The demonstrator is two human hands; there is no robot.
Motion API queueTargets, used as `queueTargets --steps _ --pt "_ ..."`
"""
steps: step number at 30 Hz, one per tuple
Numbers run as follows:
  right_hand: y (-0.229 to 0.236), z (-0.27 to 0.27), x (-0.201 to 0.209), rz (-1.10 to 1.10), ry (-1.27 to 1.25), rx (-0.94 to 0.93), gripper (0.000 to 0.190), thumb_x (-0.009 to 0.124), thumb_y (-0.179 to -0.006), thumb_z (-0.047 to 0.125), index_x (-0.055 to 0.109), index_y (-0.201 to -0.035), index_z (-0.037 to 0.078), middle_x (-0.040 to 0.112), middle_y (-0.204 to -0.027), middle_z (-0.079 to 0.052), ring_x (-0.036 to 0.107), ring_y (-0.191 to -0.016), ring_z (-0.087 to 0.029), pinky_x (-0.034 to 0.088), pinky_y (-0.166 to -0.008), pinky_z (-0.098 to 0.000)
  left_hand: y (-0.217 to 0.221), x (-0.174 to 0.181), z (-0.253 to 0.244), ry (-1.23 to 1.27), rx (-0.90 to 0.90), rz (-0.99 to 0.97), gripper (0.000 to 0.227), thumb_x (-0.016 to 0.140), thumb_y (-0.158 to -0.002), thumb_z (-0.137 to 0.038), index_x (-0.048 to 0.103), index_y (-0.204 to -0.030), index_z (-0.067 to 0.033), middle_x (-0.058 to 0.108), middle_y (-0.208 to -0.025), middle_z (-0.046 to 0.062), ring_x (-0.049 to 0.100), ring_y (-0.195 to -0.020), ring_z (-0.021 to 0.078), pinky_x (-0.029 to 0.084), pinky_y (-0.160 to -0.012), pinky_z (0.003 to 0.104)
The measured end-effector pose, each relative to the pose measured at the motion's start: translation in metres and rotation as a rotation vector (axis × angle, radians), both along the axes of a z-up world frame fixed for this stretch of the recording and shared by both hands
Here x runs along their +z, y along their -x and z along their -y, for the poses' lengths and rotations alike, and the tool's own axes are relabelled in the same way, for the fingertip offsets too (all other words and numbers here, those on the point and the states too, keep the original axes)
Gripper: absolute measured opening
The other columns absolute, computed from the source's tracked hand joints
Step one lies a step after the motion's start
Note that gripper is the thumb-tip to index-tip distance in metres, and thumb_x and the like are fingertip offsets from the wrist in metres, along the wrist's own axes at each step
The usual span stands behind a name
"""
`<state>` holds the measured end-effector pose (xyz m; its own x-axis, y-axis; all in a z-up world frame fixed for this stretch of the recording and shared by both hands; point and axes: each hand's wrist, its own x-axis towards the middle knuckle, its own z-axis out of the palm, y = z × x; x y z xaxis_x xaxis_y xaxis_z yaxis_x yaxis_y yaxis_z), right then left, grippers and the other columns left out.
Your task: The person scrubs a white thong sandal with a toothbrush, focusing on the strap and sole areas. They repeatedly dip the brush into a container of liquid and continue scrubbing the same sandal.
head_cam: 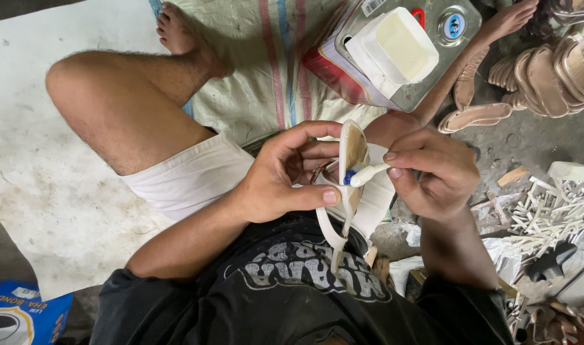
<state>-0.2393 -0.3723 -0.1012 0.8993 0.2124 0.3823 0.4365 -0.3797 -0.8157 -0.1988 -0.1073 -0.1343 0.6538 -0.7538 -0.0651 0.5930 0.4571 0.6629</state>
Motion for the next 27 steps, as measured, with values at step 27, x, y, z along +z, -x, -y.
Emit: queueTargets --steps 27 --pt "0.015 -0.003 0.013 0.042 0.181 -0.134 0.01 0.07 -0.094 -0.004 0.068 -0.103 0.0 0.072 -0.088 -0.014 0.072 -0.073 -0.02 0.054 -0.061 -0.0275 0.006 -0.005 0.008 0.004 0.191 -0.052 0.072 0.074 -0.099 0.001 0.035 -0.159 -0.0011 0.064 -0.14 0.021 0.064 -0.126 0.0211 0.053 -0.113 0.036"
